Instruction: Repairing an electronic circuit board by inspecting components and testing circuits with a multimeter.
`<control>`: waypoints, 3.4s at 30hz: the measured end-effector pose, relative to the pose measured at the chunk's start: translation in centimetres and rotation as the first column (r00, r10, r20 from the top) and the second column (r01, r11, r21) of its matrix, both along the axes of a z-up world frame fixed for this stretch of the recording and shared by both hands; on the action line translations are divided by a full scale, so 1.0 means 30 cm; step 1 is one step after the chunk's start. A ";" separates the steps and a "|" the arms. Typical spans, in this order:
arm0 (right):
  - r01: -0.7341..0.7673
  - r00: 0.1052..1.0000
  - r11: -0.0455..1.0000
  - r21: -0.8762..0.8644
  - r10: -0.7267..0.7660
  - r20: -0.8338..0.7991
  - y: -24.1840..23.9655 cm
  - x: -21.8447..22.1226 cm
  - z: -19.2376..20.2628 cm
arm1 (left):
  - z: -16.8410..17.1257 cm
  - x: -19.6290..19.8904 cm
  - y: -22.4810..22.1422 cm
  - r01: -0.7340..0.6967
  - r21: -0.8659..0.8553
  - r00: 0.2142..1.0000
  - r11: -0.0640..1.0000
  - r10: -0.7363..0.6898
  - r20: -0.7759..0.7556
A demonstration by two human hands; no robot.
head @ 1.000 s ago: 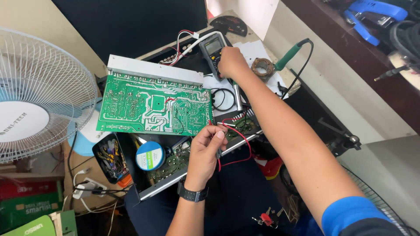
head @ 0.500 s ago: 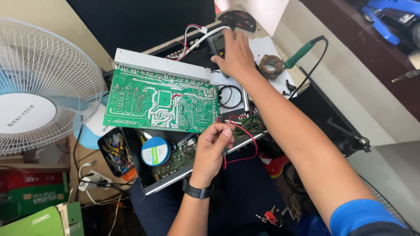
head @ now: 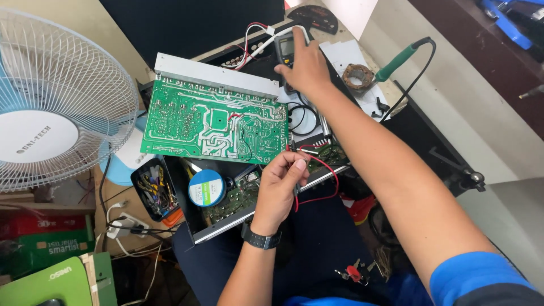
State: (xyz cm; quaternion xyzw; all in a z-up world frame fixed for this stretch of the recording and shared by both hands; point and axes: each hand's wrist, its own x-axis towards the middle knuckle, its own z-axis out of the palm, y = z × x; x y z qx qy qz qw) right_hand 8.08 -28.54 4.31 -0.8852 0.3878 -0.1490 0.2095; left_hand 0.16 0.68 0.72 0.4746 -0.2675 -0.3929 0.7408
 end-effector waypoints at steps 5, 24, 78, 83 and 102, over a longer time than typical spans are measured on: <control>-0.156 0.987 0.978 0.140 0.147 0.071 -0.065 -0.061 -0.007 | -0.003 0.000 -0.001 0.005 -0.007 1.000 1.000 -0.005 -0.017; -0.083 0.992 0.988 -0.129 0.094 0.081 -0.093 -0.016 -0.206 | -0.002 0.000 -0.003 0.007 -0.030 1.000 1.000 -0.008 -0.015; 0.015 0.979 0.964 -0.267 0.040 0.200 -0.031 -0.010 -0.243 | -0.036 -0.017 -0.030 -0.112 -0.032 0.986 0.993 0.107 -0.126; 0.062 0.986 0.987 -0.151 -0.036 0.163 -0.034 0.006 -0.236 | -0.054 -0.004 -0.029 -0.064 -0.012 0.991 0.998 0.062 -0.117; 0.097 0.991 0.995 -0.003 -0.096 0.089 -0.037 0.011 -0.233 | -0.046 0.000 -0.032 -0.058 -0.014 0.995 0.998 0.057 -0.081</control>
